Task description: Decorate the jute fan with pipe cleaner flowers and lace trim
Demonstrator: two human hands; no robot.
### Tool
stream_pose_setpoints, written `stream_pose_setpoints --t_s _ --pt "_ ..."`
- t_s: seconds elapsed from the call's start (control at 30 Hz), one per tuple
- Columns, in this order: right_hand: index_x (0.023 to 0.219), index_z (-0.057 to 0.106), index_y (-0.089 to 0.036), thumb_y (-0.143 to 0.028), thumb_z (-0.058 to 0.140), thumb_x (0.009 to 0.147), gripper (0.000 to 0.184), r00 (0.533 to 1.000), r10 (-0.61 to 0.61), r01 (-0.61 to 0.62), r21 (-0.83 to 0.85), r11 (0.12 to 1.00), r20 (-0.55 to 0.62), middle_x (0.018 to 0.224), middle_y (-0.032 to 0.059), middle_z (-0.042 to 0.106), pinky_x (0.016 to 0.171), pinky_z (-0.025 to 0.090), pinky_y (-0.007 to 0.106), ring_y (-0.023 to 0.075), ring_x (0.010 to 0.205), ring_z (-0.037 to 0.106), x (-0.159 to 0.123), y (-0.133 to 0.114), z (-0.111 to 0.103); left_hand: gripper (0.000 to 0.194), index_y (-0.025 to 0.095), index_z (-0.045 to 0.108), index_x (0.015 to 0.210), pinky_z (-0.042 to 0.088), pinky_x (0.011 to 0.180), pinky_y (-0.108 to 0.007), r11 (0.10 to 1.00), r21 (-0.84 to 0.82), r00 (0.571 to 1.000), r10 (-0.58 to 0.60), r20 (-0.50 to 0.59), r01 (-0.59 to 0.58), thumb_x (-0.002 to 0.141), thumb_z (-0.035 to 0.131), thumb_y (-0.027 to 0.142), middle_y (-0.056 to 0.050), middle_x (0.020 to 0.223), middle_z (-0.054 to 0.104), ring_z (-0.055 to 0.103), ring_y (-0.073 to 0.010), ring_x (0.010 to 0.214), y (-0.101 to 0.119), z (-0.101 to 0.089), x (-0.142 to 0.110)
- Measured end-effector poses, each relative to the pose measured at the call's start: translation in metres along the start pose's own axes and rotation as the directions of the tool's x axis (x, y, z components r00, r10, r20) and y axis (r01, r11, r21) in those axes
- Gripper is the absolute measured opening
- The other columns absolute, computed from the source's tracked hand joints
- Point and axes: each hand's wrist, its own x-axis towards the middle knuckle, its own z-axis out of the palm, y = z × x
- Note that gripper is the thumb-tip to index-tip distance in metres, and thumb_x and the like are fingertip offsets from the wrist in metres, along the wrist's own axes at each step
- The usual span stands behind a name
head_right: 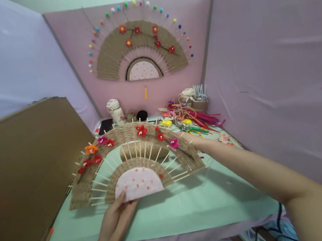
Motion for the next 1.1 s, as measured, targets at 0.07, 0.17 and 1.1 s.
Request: stream_pose_setpoints --t_s 0.07,0.17,1.1 --pt "0.091 0.068 -0.018 -0.046 0.059 0.075 0.033 0.998 0.056 -0.057 0.053 0.997 0.009 0.089 0.0092 0.072 0.07 0.055 0.038 0.0265 0.08 0.067 0.006 -0.004 -0.023 0.059 0.014 0.033 0.144 0.036 0.109 -0.044 0.998 -0.063 0.999 -0.026 0.047 0.029 0.088 0.044 0.001 -0.016 0.123 0.062 0.053 -0.0255 0.12 0.001 0.007 0.009" --pt "0.106 0.063 -0.018 -0.051 0.038 0.089 0.045 0.991 0.133 -0.124 0.255 0.959 -0.019 0.108 0.0138 0.069 0.077 0.054 0.036 0.0224 0.09 0.067 0.013 -0.013 -0.052 0.059 0.012 0.031 0.144 0.037 0.108 -0.045 0.993 -0.096 0.995 -0.07 0.069 0.076 0.088 0.044 0.001 -0.019 0.126 0.06 0.052 -0.0271 0.122 0.002 0.016 0.019" --pt "0.104 0.063 -0.017 -0.042 0.059 0.08 0.034 0.988 0.037 -0.031 0.048 0.998 -0.152 0.097 0.0075 0.069 0.072 0.047 0.026 0.0179 0.088 0.062 0.032 -0.027 -0.017 0.017 -0.003 0.056 0.098 0.058 0.085 -0.032 0.962 0.095 0.956 -0.237 -0.17 0.255 0.082 0.053 0.0 -0.033 0.113 0.06 0.053 -0.0385 0.117 0.008 0.021 -0.01"
